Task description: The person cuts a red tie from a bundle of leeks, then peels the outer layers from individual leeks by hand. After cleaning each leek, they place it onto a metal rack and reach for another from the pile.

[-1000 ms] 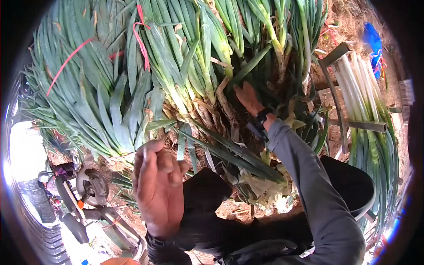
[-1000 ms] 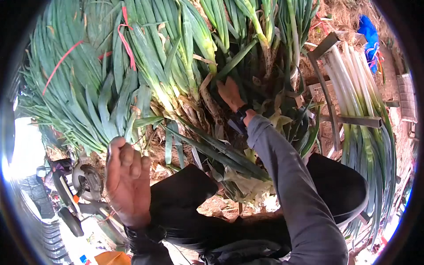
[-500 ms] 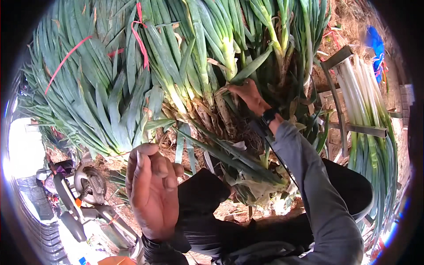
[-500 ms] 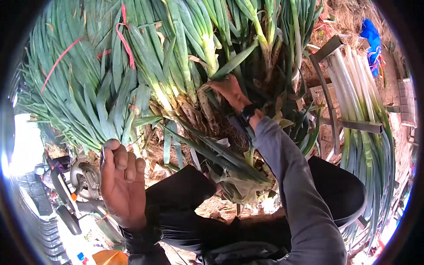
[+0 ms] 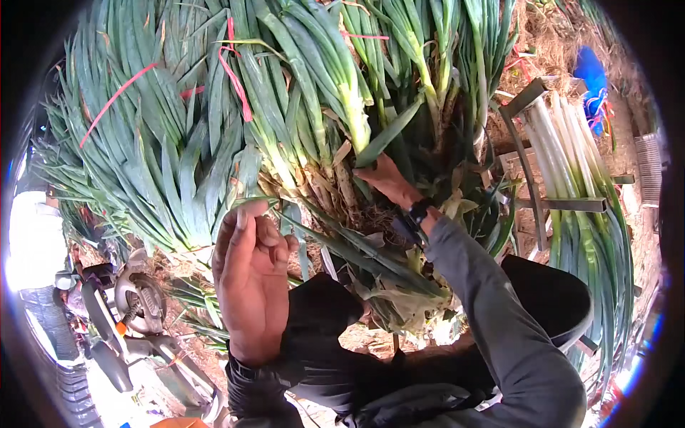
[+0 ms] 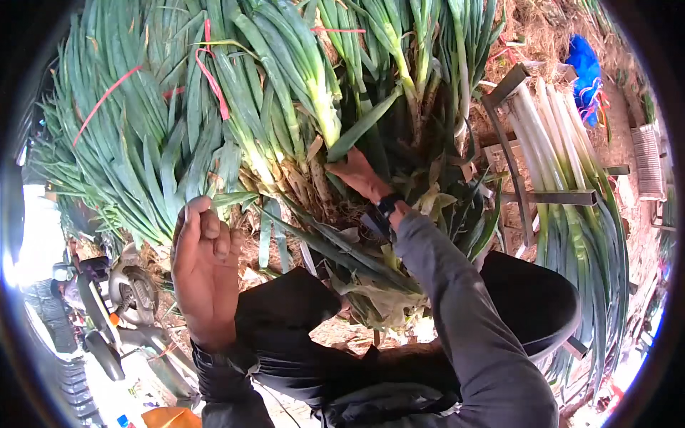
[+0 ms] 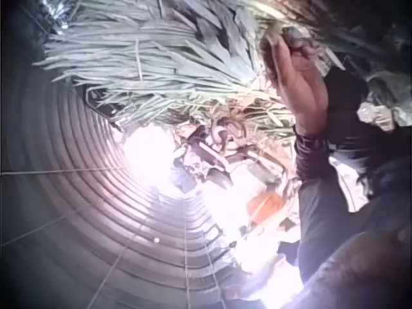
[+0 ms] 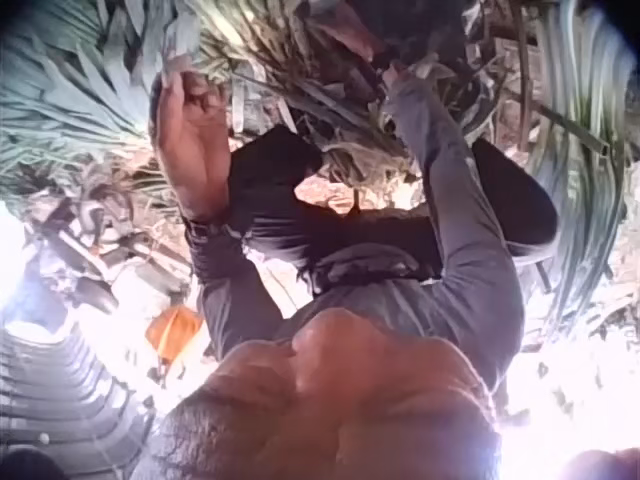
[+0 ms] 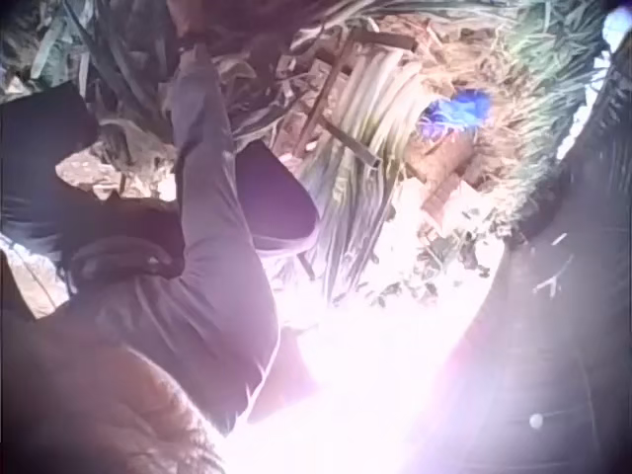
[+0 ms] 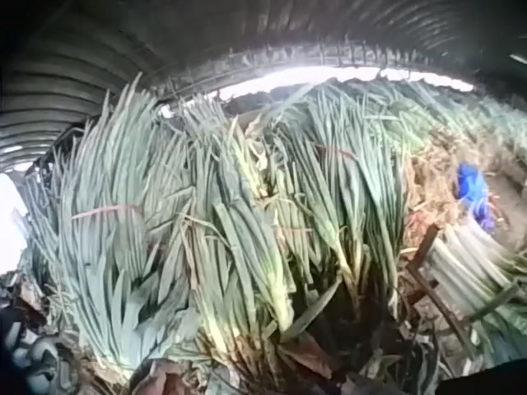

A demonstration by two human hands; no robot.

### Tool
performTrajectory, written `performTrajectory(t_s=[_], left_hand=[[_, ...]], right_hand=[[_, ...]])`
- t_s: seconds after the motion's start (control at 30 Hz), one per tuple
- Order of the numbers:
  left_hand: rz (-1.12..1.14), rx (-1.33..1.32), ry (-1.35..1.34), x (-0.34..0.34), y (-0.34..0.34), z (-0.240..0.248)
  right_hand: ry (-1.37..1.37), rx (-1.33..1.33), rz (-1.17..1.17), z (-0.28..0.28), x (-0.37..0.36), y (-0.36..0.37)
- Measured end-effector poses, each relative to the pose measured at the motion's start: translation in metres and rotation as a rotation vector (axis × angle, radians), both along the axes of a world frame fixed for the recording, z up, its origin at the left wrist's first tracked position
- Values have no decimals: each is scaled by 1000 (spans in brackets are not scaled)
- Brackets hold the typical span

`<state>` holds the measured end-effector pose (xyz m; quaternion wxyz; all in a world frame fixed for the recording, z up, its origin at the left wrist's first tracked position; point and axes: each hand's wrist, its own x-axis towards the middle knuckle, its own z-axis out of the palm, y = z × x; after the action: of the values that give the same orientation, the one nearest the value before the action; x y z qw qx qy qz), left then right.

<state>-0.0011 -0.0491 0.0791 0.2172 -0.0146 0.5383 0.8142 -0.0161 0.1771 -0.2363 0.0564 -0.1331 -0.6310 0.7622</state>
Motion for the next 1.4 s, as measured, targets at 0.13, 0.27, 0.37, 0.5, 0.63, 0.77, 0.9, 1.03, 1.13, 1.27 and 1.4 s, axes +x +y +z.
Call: performTrajectory(t_s=[0.13,0.27,0.37,0.5,0.63,0.77,0.9,1.03,1.13,1.27,1.4], left_hand=[[-61,52,53,2,2,-2],[-76,63,75,-2,1,-6],[-23,59,123,-9,-5,-13],[-20,69,158,-24,1,-30],[-33,-4,138,-30,11,-41],[-58,-160,67,-24,22,-54],[-145,-329,65,-20,34,-79],[-231,-406,78,-19,36,-91],[-301,-273,-1,-8,56,-80],[-397,-11,-43,-6,65,-80],[-165,87,-83,-3,66,-82]], right_hand=[[170,31,-255,31,26,-2],[241,227,-277,121,25,33],[142,259,-184,224,31,39],[236,253,-142,219,64,45],[255,248,12,177,123,23],[96,4,-58,174,159,-9],[-22,-181,-87,176,172,-17],[76,-98,-6,190,178,-27],[143,-184,10,170,187,-26],[57,-4,132,182,197,-28],[16,29,201,179,196,-29]])
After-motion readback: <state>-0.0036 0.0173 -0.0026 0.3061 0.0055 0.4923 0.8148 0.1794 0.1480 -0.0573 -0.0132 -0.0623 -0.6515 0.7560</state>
